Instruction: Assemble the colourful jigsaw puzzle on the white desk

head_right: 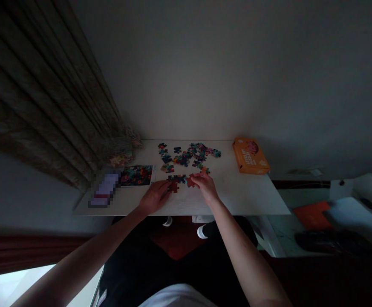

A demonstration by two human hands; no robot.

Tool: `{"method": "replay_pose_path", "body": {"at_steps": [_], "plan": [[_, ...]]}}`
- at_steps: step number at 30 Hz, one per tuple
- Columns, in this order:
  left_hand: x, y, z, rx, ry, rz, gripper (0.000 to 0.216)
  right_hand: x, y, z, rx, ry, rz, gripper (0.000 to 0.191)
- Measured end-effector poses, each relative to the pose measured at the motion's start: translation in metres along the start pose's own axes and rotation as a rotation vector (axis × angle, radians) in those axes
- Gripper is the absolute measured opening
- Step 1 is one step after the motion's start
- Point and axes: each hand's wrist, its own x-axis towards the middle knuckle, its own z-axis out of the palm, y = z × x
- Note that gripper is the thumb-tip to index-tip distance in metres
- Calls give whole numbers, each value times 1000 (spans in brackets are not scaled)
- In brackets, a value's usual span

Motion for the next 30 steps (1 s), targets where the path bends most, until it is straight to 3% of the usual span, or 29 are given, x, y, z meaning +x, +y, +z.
{"method": "replay_pose_path", "body": {"at_steps": [12,17,21,30], "plan": [[-1,-1,2,-3,-5,0,38,-9,7,2,-1,-50,24,61],[0,0,1,-12,-10,-3,39,-10,13,4,57,-64,44,51],[0,0,1,-29,-9,3,40,-8,17,4,-32,-22,30,45],[0,-2,4,-44,-3,25,41,-9,12,5,-22,-93,18,59]]}}
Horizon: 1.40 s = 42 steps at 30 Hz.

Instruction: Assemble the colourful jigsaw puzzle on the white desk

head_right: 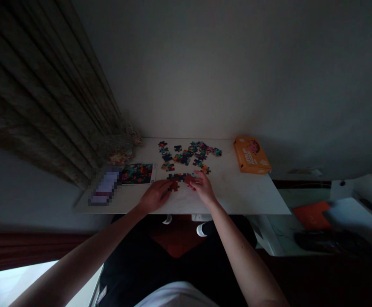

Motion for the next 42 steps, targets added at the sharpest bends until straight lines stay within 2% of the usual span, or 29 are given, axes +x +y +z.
{"method": "replay_pose_path", "body": {"at_steps": [6,11,14,17,19,21,25,28,30,35,39,42], "plan": [[1,-4,0,-66,11,-75,39,0,3,4,53,9,37,61],[9,-20,3,-390,164,-341,27,-3,5,6,86,33,52,60],[17,-31,6,-423,257,-482,23,-6,4,7,65,53,68,57],[24,-32,8,-446,328,-584,24,-10,4,10,56,62,79,58],[24,-26,8,-437,333,-563,24,-14,4,12,65,51,78,59],[20,-17,4,-402,278,-455,22,-18,4,14,78,21,74,60],[6,-3,-9,-196,24,-133,25,-24,7,16,86,-43,63,61],[0,-5,-18,-32,-107,-6,37,-25,12,16,53,-63,25,58],[-1,-9,-19,30,-153,8,45,-24,17,17,21,-71,-10,53],[2,-15,-13,115,-243,-66,51,-20,31,24,-127,-117,-92,41],[0,-13,-10,122,-238,-70,50,-19,37,31,-426,-135,-251,20],[-2,-12,-10,105,-194,-43,47,-19,38,34,-691,-113,-396,17]]}}
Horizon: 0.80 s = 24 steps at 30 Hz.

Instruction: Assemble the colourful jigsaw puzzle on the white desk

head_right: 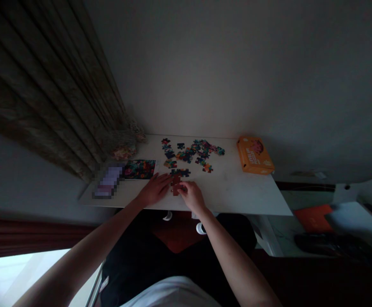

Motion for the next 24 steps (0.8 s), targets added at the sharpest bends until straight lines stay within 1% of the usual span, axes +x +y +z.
{"method": "replay_pose_path", "body": {"at_steps": [2,4,8,11,14,19,24], "plan": [[-2,0,-1,-12,49,9,44,0,-1,0,-124,-5,-52,17],[-3,0,-1,-19,94,11,40,0,-1,0,-199,-14,-82,16],[-2,1,-3,-23,135,33,34,-1,-4,-3,-241,-20,-117,17],[-2,2,-4,-31,155,44,33,-3,-6,-8,-275,-15,-168,25],[-2,3,-6,-34,151,51,34,-6,-6,-12,-330,-38,-211,35],[-1,4,-8,-23,118,81,37,-5,-2,-17,-326,-82,-212,34],[-2,2,-5,-21,131,78,35,-3,4,-20,-232,-101,-174,35]]}}
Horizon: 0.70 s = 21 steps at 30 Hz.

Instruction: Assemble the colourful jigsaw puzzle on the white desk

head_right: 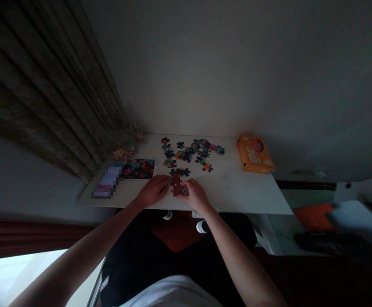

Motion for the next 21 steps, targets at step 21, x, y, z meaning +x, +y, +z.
{"method": "replay_pose_path", "body": {"at_steps": [21], "plan": [[-3,3,-8,42,21,11,28,-5,12,-9,704,100,339,41]]}}
